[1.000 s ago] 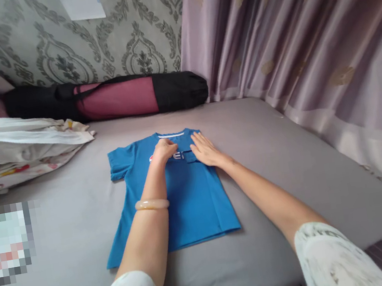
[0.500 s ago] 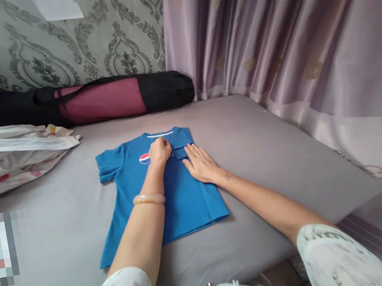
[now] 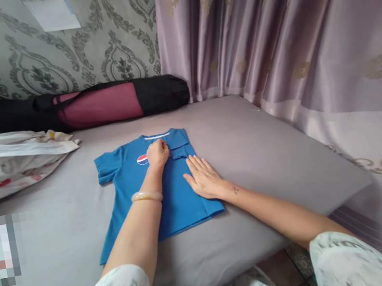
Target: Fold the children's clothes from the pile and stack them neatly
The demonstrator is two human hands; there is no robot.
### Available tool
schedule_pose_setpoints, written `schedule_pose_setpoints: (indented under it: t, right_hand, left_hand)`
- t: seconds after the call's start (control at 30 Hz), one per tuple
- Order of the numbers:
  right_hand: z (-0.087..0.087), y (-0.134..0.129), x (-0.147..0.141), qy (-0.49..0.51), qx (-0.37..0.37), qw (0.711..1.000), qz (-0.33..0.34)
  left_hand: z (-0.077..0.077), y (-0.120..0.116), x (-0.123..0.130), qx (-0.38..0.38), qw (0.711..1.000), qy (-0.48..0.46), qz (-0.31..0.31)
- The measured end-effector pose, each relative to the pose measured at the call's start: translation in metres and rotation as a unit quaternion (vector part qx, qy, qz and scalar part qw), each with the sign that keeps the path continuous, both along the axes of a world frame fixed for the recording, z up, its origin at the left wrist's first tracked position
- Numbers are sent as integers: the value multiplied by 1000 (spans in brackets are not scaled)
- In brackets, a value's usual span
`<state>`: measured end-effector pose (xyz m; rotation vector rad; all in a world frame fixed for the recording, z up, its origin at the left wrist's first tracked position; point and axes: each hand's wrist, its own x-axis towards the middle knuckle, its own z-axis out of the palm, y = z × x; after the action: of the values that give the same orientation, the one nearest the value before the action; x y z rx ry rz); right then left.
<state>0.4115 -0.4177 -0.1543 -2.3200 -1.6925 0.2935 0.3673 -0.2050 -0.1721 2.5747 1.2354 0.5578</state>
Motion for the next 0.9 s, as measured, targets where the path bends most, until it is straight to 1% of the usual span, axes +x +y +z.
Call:
schedule_pose_setpoints:
  t: [0.17, 0.27, 0.33, 0.47, 0.6, 0.67, 0.77, 0.83, 0.9]
  right_hand:
    - [5, -25, -19, 14, 4, 999, 29]
    - [5, -31, -24, 16, 8, 999, 30]
    - [5, -33, -25, 16, 11, 1000, 25]
    - [6, -42, -31, 14, 21, 999, 32]
    - [11, -51, -36, 32, 0, 998, 55]
    - [16, -46, -32, 39, -5, 997, 61]
    - [24, -21, -14, 21, 28, 999, 41]
    - [23, 3, 3, -2, 50, 999, 18]
    - [16, 24, 20, -13, 32, 999, 7]
  left_hand:
    - [-5, 2, 2, 8, 1000, -3, 3]
    - [-6, 3, 3, 8, 1000, -3, 5]
    - [-4, 3, 2, 4, 1000, 2, -6]
    - [9, 5, -7, -22, 997, 36, -69]
    - [26, 3, -29, -61, 986, 64, -139]
    - [32, -2, -44, -70, 979, 76, -175]
    - [32, -14, -69, -68, 967, 96, -227]
    - [30, -23, -86, -62, 960, 108, -251]
    - [27, -31, -103, -55, 960, 113, -252]
